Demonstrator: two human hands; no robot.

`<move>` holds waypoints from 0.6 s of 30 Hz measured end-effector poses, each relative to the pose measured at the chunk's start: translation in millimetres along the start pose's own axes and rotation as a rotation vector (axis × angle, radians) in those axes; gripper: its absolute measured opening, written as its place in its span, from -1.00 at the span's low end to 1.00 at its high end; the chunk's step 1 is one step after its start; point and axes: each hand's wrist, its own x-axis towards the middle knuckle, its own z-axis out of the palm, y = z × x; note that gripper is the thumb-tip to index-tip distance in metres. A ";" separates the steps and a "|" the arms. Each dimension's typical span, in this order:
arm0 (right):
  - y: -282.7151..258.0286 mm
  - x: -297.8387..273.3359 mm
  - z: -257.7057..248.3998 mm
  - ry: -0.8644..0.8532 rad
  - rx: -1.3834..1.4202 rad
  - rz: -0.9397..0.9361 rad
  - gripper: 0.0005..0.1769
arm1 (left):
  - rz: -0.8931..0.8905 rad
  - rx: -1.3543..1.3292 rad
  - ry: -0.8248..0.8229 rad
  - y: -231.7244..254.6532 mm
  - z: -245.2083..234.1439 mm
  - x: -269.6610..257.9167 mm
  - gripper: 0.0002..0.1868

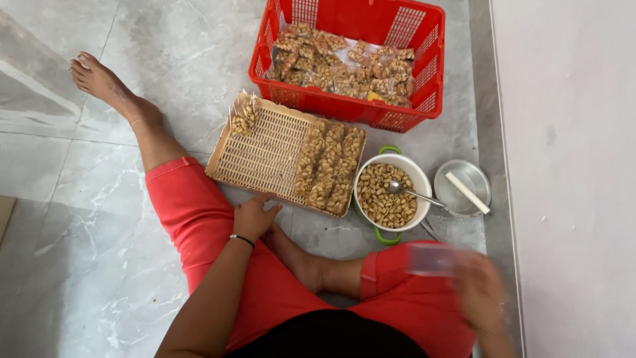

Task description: A person sitting on the floor is manually packaging small nut-based snacks into individual plastic bags.

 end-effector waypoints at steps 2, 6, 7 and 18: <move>-32.8 25.7 85.9 -0.073 0.330 -0.033 -0.45 | 0.019 -0.012 0.007 -9.2 4.3 7.8 -0.48; -44.6 66.7 222.5 -0.509 0.147 -0.120 -0.75 | -0.008 -0.142 0.052 -21.8 7.6 12.3 -0.51; -58.5 68.6 236.0 -0.597 -0.035 -0.125 -0.75 | -0.001 -0.197 0.090 -21.7 5.0 11.2 -0.53; -62.4 81.3 267.8 -0.591 -0.472 -0.253 -0.57 | 0.025 -0.297 0.082 -17.7 2.6 15.8 -0.53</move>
